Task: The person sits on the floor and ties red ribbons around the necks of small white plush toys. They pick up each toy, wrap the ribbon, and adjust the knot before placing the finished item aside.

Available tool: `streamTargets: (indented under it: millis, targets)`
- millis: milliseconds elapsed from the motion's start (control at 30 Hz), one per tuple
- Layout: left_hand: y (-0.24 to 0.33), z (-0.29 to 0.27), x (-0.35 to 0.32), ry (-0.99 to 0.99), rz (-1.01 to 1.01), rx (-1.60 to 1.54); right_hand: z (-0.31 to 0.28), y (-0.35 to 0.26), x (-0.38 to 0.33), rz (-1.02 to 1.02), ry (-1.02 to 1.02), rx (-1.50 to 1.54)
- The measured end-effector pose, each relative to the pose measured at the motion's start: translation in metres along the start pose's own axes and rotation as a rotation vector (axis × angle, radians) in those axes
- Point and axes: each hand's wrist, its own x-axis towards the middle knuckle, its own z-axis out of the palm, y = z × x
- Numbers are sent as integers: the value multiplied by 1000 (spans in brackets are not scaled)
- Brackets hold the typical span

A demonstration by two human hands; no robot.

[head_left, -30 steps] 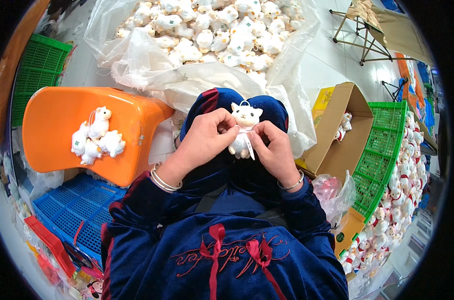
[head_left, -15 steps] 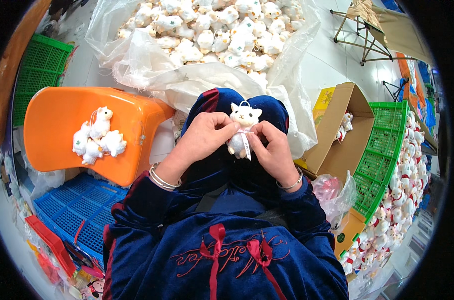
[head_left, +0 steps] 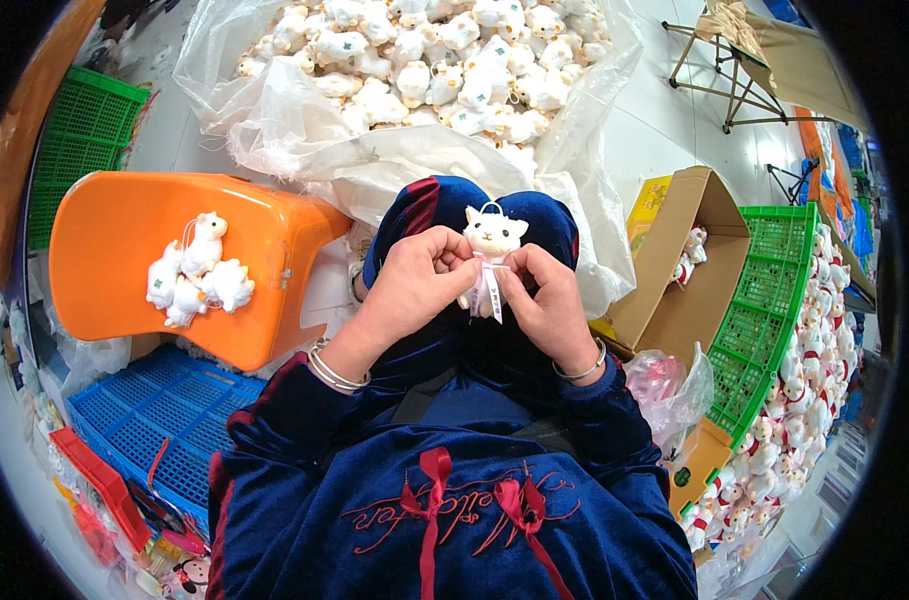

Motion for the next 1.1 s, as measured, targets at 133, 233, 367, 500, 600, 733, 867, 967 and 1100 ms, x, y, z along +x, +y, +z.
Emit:
streamTargets:
  millis: [133,233,367,500,600,733,867,967,1100]
  targets:
    - [-4,10,-6,64,60,18,1,1,0,-29,12,0]
    - [0,11,-10,46,82,32,0,-3,0,-10,7,-3]
    - [-1,11,-14,38,93,9,1,-2,-1,11,-7,16]
    - [-13,16,-12,111,147,-56,1,-2,0,-1,-7,-1]
    - [-8,19,-13,141,159,-93,0,-3,0,-10,-8,-15]
    - [-7,18,-13,126,171,-77,-1,-3,0,-14,-12,-13]
    - [-6,14,-12,108,203,7,0,-2,0,-6,-17,-5]
    - [-10,17,-12,147,179,-28,-1,-3,0,1,-21,-14]
    - [-14,20,-12,199,216,-5,0,-2,-1,11,-31,14]
